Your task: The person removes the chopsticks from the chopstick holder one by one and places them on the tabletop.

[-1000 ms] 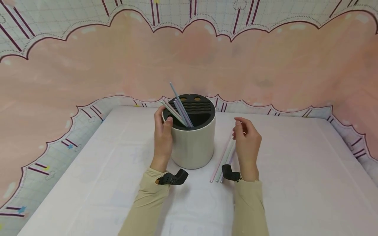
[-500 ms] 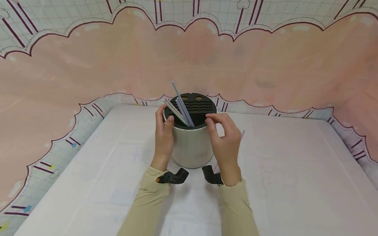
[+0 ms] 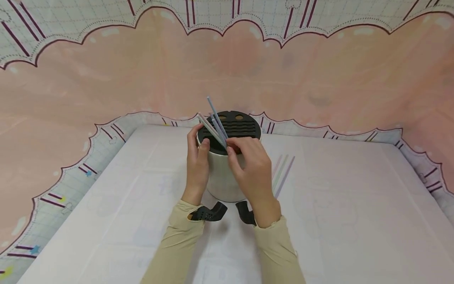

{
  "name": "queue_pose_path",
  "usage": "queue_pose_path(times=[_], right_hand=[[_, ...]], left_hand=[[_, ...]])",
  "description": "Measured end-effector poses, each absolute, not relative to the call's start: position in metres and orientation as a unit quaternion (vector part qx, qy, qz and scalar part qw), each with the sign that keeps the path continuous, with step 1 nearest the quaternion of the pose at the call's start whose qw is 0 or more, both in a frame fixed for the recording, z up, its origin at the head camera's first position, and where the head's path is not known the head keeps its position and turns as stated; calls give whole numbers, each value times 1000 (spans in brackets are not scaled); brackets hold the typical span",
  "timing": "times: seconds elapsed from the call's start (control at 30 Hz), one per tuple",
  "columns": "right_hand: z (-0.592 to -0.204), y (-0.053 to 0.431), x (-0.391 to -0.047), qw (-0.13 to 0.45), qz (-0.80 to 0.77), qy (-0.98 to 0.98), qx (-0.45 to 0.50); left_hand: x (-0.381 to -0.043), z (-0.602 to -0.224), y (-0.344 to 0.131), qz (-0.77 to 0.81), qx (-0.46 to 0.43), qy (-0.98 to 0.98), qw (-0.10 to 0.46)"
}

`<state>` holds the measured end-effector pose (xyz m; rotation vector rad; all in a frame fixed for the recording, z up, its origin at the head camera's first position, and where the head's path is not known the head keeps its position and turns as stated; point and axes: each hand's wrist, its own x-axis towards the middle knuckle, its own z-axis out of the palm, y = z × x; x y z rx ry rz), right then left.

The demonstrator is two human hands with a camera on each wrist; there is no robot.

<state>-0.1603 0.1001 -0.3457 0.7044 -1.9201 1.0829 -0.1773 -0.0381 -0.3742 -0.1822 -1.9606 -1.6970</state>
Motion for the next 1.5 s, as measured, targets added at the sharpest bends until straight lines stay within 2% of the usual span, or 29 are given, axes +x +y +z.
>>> queue_pose_path(times=[0.23,0.47,0.83,1.13,1.5], right_hand=[[-345,94,-159,408,359,-795,269],[-345,96,-159,392,354,-803,274],[-328,108,-148,320,587,-717,198],[-311,119,-140,367,690,-599,175],[-324,161,-164,390,836,-364,127]], left_hand=[[-178,-374,-37,-636,-67,-724,259],[-178,-374,-37,-638,-71,-721,260],[-179,-375,-36,-627,-60,-732,260],[-179,-374,-37,-623,-61,-735,259],[-178,-374,-38,-620,-60,-735,268]])
